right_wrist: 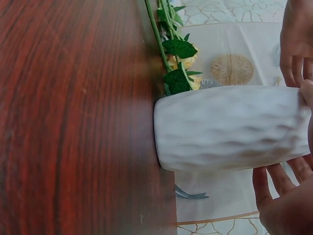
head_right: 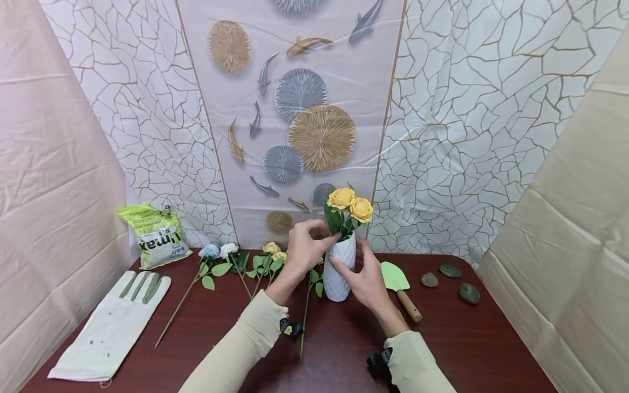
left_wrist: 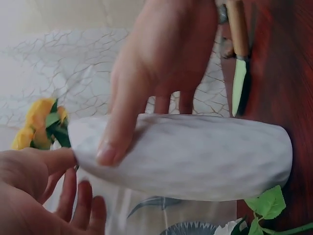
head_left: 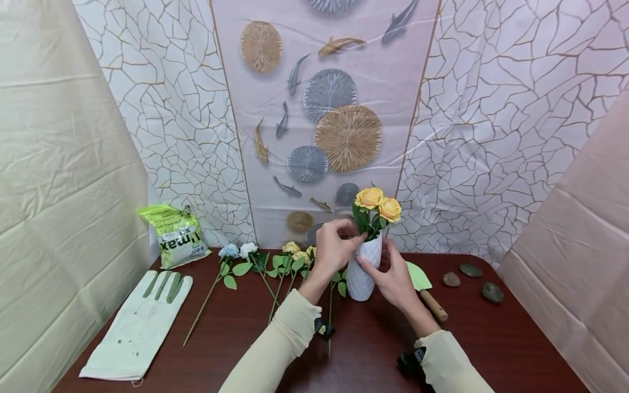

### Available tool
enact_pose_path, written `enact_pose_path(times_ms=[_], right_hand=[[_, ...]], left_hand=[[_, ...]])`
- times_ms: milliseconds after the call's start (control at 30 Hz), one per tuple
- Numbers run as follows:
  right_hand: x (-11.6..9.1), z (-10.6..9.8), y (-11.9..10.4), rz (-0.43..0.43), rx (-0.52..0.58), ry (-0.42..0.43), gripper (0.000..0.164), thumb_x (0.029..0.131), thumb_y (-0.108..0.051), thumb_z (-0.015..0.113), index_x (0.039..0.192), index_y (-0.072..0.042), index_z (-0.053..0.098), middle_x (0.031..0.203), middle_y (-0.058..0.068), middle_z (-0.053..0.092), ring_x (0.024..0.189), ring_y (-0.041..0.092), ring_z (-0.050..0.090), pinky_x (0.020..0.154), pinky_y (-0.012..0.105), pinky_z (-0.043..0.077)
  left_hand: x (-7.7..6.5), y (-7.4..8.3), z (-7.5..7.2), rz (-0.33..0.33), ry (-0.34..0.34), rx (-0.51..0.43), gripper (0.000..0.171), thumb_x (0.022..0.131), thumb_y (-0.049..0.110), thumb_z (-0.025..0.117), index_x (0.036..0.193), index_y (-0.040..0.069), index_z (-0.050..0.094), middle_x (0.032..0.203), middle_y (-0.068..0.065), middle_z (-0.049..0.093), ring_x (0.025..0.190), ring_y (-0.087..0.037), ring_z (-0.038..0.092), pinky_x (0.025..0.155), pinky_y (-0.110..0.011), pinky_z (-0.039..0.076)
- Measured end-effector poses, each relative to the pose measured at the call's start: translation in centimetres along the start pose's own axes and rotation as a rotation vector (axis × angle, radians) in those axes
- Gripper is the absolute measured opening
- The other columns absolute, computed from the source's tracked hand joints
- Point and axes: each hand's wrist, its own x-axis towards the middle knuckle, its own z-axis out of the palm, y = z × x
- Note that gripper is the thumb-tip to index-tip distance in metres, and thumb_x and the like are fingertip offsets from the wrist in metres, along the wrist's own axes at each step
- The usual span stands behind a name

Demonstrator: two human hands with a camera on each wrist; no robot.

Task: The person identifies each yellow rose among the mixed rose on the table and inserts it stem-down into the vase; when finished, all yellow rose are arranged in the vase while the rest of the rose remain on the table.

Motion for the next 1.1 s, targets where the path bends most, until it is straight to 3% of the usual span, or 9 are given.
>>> enact_pose_path(times_ms=[100, 267, 367, 533, 700, 867, 967, 1100], right_hand=[[0.3, 0.1, 1.5, 0.006, 0.001, 0.008, 0.068, 0.091, -0.043, 0.073, 0.147, -0.023, 0.04, 0.126, 0.004, 0.063, 0.107, 0.018, 0.066, 0.079, 0.028, 0.057], [0.5, 0.1, 2.1, 0.008, 0.011, 0.02, 0.068, 0.09, -0.046, 0.074, 0.145, -0.026, 0.041, 0.125, 0.002, 0.063, 0.108, 0.017, 0.065, 0.08, 0.029, 0.057], [0.3, 0.1, 1.5, 0.013, 0.009, 0.014, 0.069, 0.09, -0.044, 0.074, 0.146, -0.022, 0.041, 0.127, 0.004, 0.063, 0.109, 0.018, 0.065, 0.082, 0.028, 0.057], [-0.1, -0.1, -0.5, 0.03, -0.02, 0.01, 0.07, 0.092, -0.034, 0.075, 0.147, -0.011, 0.04, 0.128, 0.011, 0.064, 0.11, 0.023, 0.066, 0.082, 0.03, 0.057], [0.4, 0.4, 1.8, 0.029, -0.024, 0.027, 0.072, 0.09, -0.042, 0.075, 0.148, -0.017, 0.04, 0.128, 0.008, 0.064, 0.11, 0.022, 0.065, 0.081, 0.029, 0.056], [0.4, 0.5, 2.0, 0.029, -0.018, 0.03, 0.071, 0.089, -0.047, 0.074, 0.147, -0.02, 0.041, 0.127, 0.005, 0.064, 0.11, 0.018, 0.065, 0.082, 0.028, 0.056], [0.3, 0.3, 1.9, 0.026, -0.036, 0.033, 0.072, 0.09, -0.048, 0.073, 0.147, -0.019, 0.041, 0.127, 0.005, 0.064, 0.11, 0.018, 0.064, 0.082, 0.029, 0.056], [0.3, 0.3, 1.8, 0.028, -0.043, 0.028, 0.074, 0.089, -0.048, 0.074, 0.148, -0.019, 0.04, 0.127, 0.005, 0.064, 0.11, 0.019, 0.064, 0.081, 0.029, 0.056]], left_hand=[[0.0, -0.5, -0.8, -0.01, -0.102, -0.065, 0.016, 0.087, 0.032, 0.081, 0.077, 0.022, 0.073, 0.076, 0.006, 0.073, 0.068, -0.009, 0.065, 0.059, -0.027, 0.052], [-0.1, -1.3, -2.5, -0.002, -0.241, -0.12, 0.008, 0.089, 0.033, 0.078, 0.095, 0.028, 0.079, 0.087, 0.01, 0.077, 0.077, -0.007, 0.07, 0.063, -0.028, 0.056], [-0.6, -2.1, -3.6, 0.028, -0.25, -0.095, 0.02, 0.089, 0.031, 0.079, 0.109, 0.029, 0.077, 0.095, 0.012, 0.077, 0.086, -0.005, 0.072, 0.07, -0.028, 0.059], [-2.1, -4.5, -5.7, 0.027, -0.203, -0.013, 0.021, 0.09, 0.023, 0.077, 0.111, 0.027, 0.076, 0.099, 0.009, 0.077, 0.091, -0.007, 0.072, 0.078, -0.028, 0.06], [-3.7, -8.0, -8.2, -0.059, -0.134, 0.108, 0.018, 0.09, 0.02, 0.078, 0.107, 0.024, 0.076, 0.099, 0.006, 0.077, 0.091, -0.008, 0.071, 0.081, -0.03, 0.06], [-5.0, -11.5, -10.8, -0.19, -0.082, 0.215, 0.014, 0.089, 0.015, 0.078, 0.102, 0.017, 0.078, 0.089, 0.003, 0.076, 0.078, -0.009, 0.069, 0.07, -0.031, 0.058], [-5.6, -13.0, -11.7, -0.276, -0.096, 0.229, 0.011, 0.089, 0.014, 0.077, 0.099, 0.013, 0.079, 0.083, 0.002, 0.075, 0.071, -0.01, 0.068, 0.063, -0.029, 0.056], [-6.1, -14.0, -11.9, -0.353, -0.174, 0.202, 0.013, 0.088, 0.017, 0.078, 0.1, 0.01, 0.078, 0.083, -0.001, 0.075, 0.069, -0.011, 0.068, 0.06, -0.029, 0.055]])
